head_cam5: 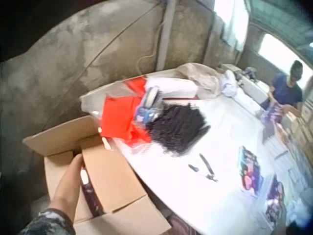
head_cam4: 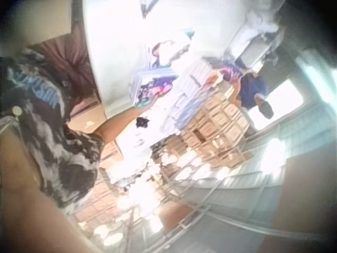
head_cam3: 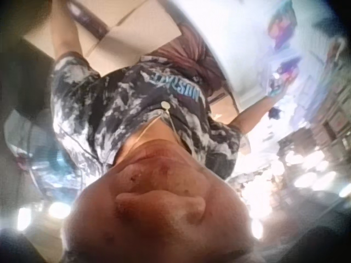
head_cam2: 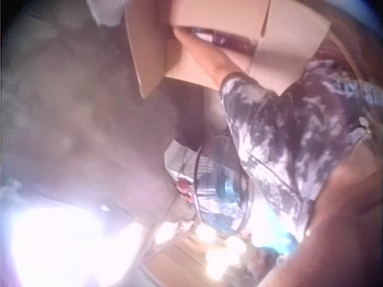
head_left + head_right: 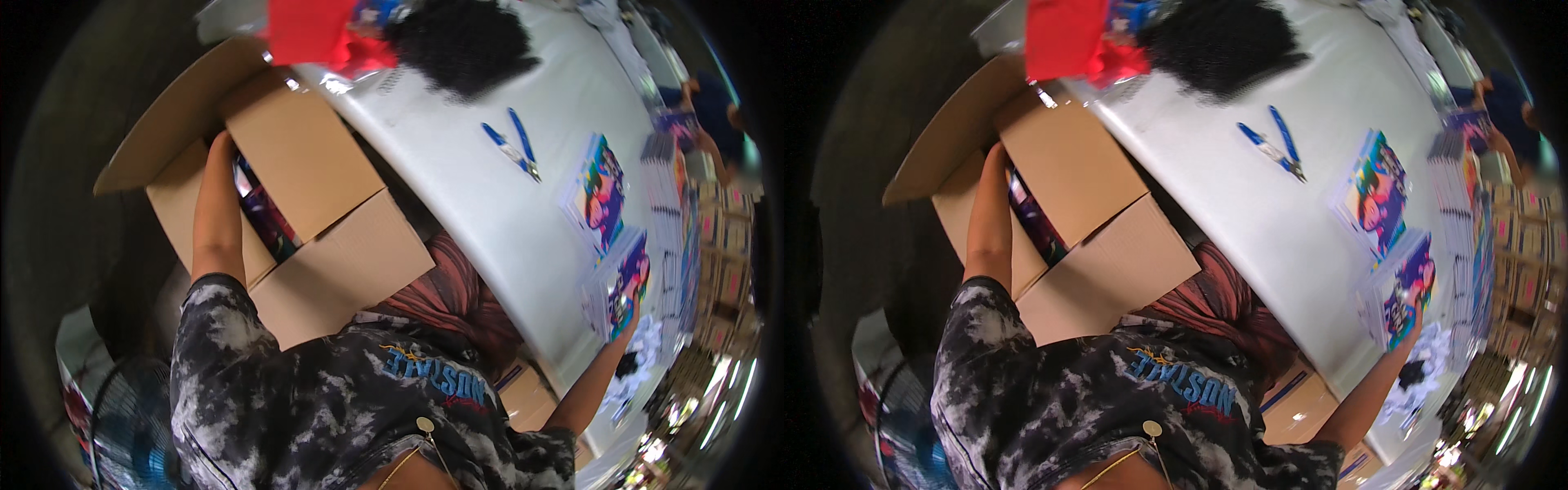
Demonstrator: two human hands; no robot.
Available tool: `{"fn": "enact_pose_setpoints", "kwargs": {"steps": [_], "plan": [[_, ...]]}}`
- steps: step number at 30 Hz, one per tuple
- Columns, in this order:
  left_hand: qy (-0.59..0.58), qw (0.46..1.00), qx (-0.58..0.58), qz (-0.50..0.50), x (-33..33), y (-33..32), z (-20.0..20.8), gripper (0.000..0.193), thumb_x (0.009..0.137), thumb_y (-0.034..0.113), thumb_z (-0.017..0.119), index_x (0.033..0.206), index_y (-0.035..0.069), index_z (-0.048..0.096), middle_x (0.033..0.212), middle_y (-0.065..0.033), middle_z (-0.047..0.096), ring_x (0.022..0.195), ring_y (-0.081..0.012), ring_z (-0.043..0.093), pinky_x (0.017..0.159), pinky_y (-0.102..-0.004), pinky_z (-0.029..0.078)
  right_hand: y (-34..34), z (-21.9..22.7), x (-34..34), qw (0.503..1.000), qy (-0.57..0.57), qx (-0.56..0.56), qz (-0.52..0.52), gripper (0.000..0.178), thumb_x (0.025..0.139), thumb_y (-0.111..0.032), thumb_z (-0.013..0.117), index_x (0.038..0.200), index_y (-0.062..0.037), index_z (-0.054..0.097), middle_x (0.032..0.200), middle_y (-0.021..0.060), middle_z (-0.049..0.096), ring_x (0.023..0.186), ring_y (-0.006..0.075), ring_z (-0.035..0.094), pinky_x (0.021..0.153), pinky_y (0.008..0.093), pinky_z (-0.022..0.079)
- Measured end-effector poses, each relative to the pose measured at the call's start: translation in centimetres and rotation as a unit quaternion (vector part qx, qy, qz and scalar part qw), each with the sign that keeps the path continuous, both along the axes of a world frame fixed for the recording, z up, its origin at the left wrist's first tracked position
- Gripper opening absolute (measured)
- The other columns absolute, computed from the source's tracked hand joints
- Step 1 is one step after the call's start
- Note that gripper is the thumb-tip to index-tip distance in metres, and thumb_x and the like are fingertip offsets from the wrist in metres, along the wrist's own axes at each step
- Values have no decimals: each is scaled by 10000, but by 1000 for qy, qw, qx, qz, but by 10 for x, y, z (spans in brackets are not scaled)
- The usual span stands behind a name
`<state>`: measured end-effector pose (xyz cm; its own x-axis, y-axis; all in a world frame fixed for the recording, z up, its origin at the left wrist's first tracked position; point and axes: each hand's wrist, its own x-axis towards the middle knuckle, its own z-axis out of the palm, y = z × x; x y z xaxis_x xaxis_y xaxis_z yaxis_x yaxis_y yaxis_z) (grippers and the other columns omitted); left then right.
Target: The person uses pliers to remove spiral bindings from a stack of notebooks, then inserts new spiral bindings into the notebooks one by one. The person stacks the finished notebooks on the table and places some into a cardboard box.
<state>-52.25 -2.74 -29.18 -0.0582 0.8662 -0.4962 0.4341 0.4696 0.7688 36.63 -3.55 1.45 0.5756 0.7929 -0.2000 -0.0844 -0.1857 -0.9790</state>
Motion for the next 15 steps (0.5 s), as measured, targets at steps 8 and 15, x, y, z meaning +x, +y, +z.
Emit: {"fn": "enact_pose_setpoints", "kwargs": {"steps": [8,15], "plan": [[157,981,54,-100,20,57,29,404,826,189,588,1173,-12,543,1178,-165,564,1038,-288,541,902,-384,415,-16,4,-7,973,202,7,116,398,810,-193,630,1172,-61,532,1050,138,630,842,255,660,733,378,560],[259,953,119,-104,33,46,45,422,813,179,592,1191,3,531,1199,-178,546,1077,-315,518,917,-402,404,-19,5,-22,982,174,-20,73,413,786,-273,660,1091,-15,556,863,143,663,668,238,666,596,330,565]]}}
